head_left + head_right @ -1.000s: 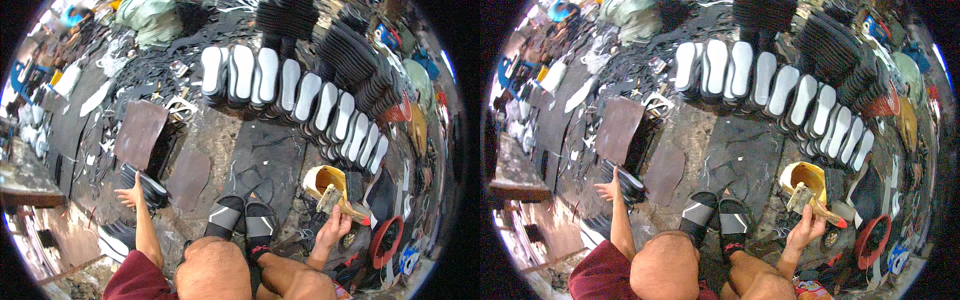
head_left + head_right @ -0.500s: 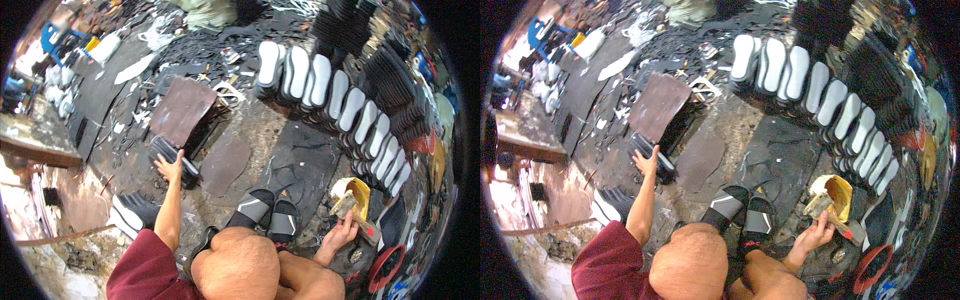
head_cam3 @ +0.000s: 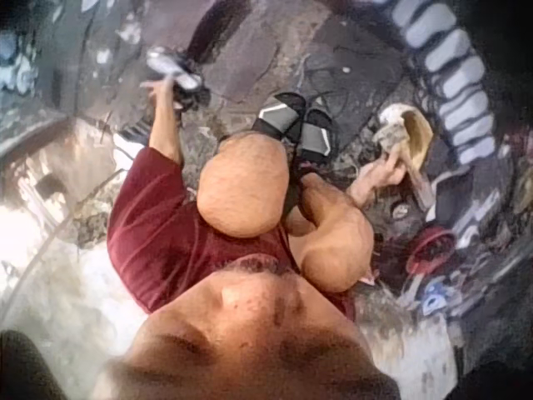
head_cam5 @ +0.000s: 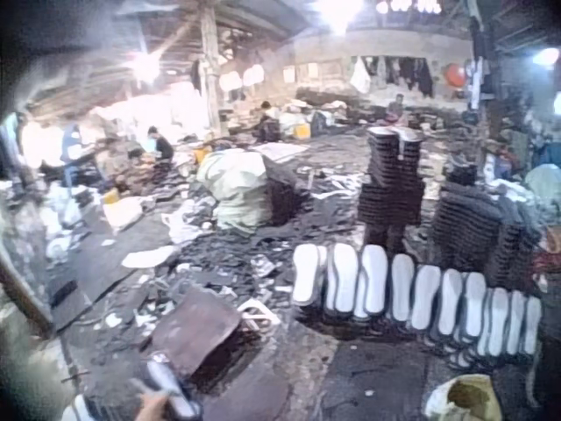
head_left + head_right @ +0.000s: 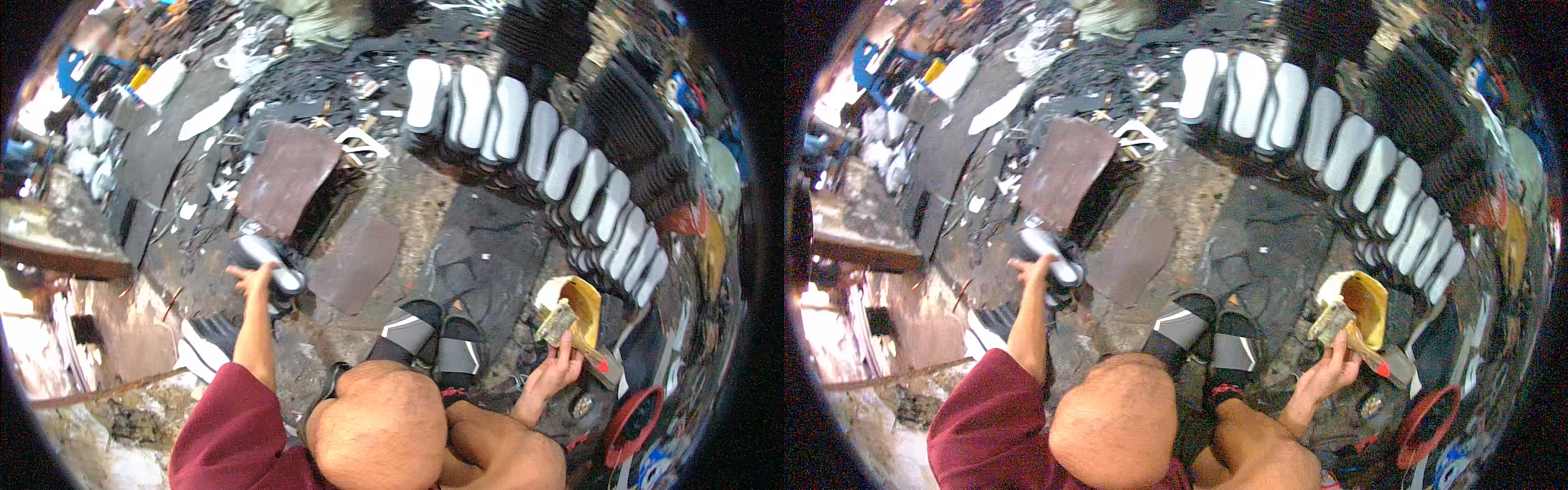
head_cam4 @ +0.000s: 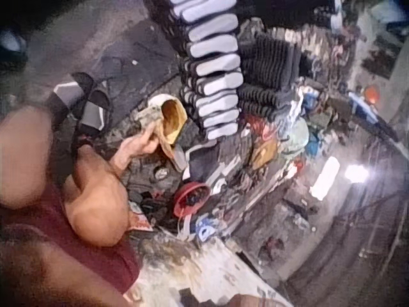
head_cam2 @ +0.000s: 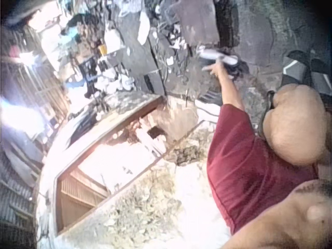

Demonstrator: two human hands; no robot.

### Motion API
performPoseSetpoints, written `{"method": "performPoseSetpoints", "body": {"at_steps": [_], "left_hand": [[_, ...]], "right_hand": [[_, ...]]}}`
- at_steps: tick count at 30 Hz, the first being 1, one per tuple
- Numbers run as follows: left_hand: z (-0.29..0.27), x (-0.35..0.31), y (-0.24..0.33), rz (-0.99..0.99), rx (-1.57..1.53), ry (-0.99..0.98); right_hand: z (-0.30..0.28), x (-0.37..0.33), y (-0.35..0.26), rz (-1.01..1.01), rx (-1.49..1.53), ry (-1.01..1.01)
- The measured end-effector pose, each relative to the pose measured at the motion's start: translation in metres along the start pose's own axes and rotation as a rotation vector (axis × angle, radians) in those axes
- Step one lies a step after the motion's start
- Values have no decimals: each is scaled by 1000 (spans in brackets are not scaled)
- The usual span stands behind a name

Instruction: The person sits on the floor and applies glue to the white surface of shoe insoles using a brush. They repeatedly dip the brush into a container and spread the adhesive across each insole before placing it aside.

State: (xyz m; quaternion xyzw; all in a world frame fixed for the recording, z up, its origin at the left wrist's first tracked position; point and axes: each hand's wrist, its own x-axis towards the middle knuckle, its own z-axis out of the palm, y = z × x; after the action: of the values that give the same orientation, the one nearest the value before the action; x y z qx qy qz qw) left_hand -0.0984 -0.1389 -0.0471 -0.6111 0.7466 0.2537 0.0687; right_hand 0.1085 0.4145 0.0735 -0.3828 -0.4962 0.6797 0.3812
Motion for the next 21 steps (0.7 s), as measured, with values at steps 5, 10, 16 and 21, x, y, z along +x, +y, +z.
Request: {"method": "performPoseSetpoints", "body": {"at_steps": [5,10,16,21], "left_hand": [[-52,-87,-38,305,-796,-457],[25,-162,-5,420,-668,-967],[114,-206,57,555,-373,-1245],[97,-207,41,1005,-197,-754]], "right_hand": [[-35,16,-15,-117,-67,124],[-40,24,-13,-50,-109,159],[-20,20,-16,-72,-107,74],[-28,22,-5,-217,-346,40]]}}
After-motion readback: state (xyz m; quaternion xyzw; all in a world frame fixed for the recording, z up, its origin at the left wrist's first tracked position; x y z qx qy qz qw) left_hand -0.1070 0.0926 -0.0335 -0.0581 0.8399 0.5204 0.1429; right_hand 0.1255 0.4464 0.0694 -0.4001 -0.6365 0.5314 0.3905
